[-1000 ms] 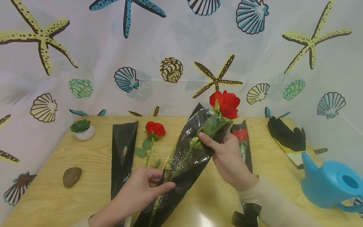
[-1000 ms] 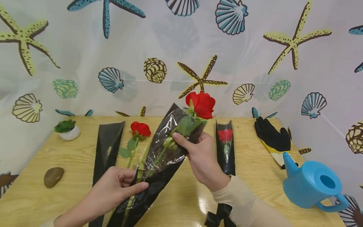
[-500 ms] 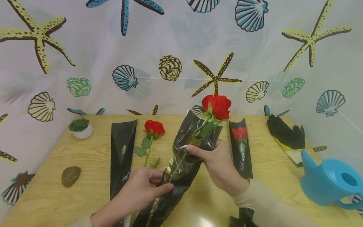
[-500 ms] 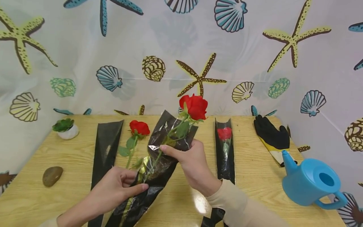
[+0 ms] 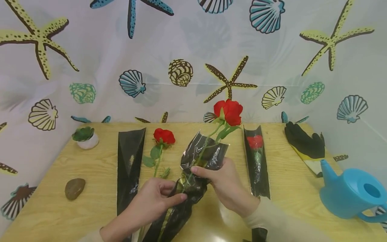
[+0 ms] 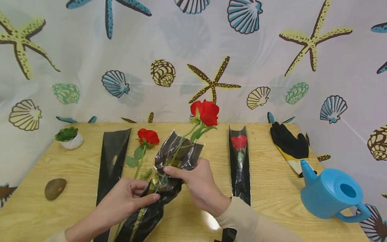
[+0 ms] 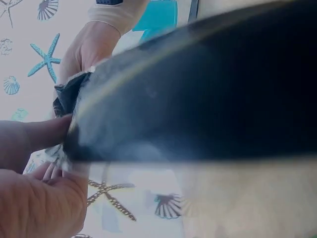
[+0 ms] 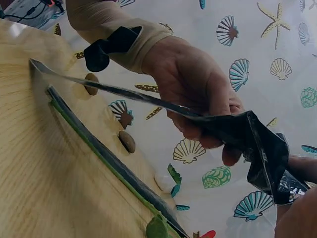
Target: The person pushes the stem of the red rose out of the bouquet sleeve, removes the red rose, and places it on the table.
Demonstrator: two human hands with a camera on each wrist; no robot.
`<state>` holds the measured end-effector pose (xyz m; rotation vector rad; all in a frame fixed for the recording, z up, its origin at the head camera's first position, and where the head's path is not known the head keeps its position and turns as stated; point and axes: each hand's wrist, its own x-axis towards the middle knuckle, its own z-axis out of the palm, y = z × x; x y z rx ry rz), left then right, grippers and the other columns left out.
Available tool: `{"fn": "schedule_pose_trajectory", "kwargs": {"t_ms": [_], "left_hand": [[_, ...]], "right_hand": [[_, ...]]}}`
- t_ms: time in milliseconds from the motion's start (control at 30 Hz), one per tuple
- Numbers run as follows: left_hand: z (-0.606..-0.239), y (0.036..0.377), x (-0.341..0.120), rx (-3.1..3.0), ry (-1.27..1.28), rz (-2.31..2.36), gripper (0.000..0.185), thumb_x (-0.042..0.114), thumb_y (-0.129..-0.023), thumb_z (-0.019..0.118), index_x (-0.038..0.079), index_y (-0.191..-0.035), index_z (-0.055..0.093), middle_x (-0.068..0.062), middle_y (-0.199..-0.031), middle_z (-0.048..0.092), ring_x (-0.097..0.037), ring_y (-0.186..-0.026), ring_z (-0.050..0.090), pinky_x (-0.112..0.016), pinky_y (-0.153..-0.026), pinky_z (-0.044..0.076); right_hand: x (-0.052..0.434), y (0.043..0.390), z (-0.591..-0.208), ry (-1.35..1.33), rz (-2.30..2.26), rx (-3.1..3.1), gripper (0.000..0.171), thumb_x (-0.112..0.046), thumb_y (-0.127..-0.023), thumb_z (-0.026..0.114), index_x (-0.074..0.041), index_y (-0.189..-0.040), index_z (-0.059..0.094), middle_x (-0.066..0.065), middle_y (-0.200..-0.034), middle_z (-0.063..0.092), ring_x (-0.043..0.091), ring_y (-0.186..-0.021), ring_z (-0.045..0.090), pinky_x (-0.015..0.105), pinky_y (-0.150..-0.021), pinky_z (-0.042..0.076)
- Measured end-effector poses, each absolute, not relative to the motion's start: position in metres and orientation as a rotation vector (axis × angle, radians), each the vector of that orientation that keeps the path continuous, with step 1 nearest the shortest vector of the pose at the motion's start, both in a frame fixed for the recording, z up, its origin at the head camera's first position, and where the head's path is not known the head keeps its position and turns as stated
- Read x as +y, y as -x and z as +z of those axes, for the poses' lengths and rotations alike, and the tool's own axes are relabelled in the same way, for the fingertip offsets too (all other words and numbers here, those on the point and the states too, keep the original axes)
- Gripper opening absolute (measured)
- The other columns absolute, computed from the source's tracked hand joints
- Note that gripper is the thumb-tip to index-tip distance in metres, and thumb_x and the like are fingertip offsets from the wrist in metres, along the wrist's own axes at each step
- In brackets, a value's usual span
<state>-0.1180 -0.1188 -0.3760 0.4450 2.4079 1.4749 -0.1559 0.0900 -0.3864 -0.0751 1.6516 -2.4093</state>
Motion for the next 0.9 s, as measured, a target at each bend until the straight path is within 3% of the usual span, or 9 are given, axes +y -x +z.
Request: {"fn": "schedule_pose_trajectory", "kwargs": {"t_ms": [167, 300, 400, 567, 800, 900], "left_hand": [[-0.374, 0.116, -0.127, 2.252, -0.423, 1.466, 0.043, 0.031, -0.087, 0.077, 0.007, -0.065, 0.050, 0.008, -0.055, 0.033, -0.009, -0.052, 0.027, -0.026, -0.051, 0.029], [-0.371, 0.114, -0.134, 2.173, -0.388, 1.455, 0.044, 0.029, -0.088, 0.077, 0.004, -0.071, 0.045, 0.006, -0.059, 0.031, -0.011, -0.054, 0.026, -0.028, -0.053, 0.029], [-0.369, 0.115, -0.133, 2.206, -0.382, 1.443, 0.053, 0.032, -0.089, 0.076, 0.005, -0.073, 0.033, 0.004, -0.063, 0.020, -0.015, -0.054, 0.018, -0.029, -0.049, 0.022], [-0.368, 0.119, -0.126, 2.300, -0.401, 1.444, 0.055, 0.036, -0.088, 0.075, 0.008, -0.069, 0.033, 0.005, -0.061, 0.020, -0.013, -0.053, 0.019, -0.027, -0.048, 0.022], [-0.373, 0.118, -0.133, 2.278, -0.388, 1.480, 0.062, 0.032, -0.087, 0.078, 0.004, -0.070, 0.024, 0.002, -0.064, 0.013, -0.016, -0.056, 0.015, -0.032, -0.050, 0.021], [-0.375, 0.119, -0.136, 2.257, -0.395, 1.488, 0.062, 0.028, -0.087, 0.078, 0.003, -0.071, 0.023, 0.002, -0.065, 0.011, -0.017, -0.056, 0.014, -0.033, -0.051, 0.021]], "right_hand": [[0.107, 0.167, -0.378, 0.052, -2.532, 1.566, 0.054, 0.005, -0.083, 0.076, -0.006, -0.131, 0.054, 0.015, -0.127, 0.060, 0.029, -0.115, 0.059, 0.042, -0.095, 0.049], [0.113, 0.168, -0.374, 0.016, -2.516, 1.557, 0.058, 0.007, -0.081, 0.076, -0.007, -0.132, 0.051, 0.014, -0.130, 0.058, 0.029, -0.116, 0.058, 0.043, -0.095, 0.048], [0.110, 0.165, -0.375, -0.002, -2.438, 1.594, 0.056, 0.004, -0.080, 0.079, -0.006, -0.130, 0.054, 0.015, -0.126, 0.060, 0.029, -0.112, 0.061, 0.042, -0.094, 0.049], [0.103, 0.157, -0.380, 0.092, -2.382, 1.596, 0.056, 0.003, -0.081, 0.079, -0.006, -0.131, 0.055, 0.016, -0.128, 0.060, 0.030, -0.115, 0.060, 0.043, -0.095, 0.048], [0.117, 0.171, -0.369, 0.054, -2.500, 1.521, 0.042, -0.019, -0.093, 0.071, 0.000, -0.128, 0.056, 0.012, -0.123, 0.063, 0.021, -0.108, 0.062, 0.032, -0.088, 0.051], [0.126, 0.180, -0.360, 0.047, -2.580, 1.509, 0.041, -0.022, -0.098, 0.065, 0.002, -0.131, 0.055, 0.014, -0.126, 0.062, 0.021, -0.113, 0.061, 0.030, -0.091, 0.050]]}}
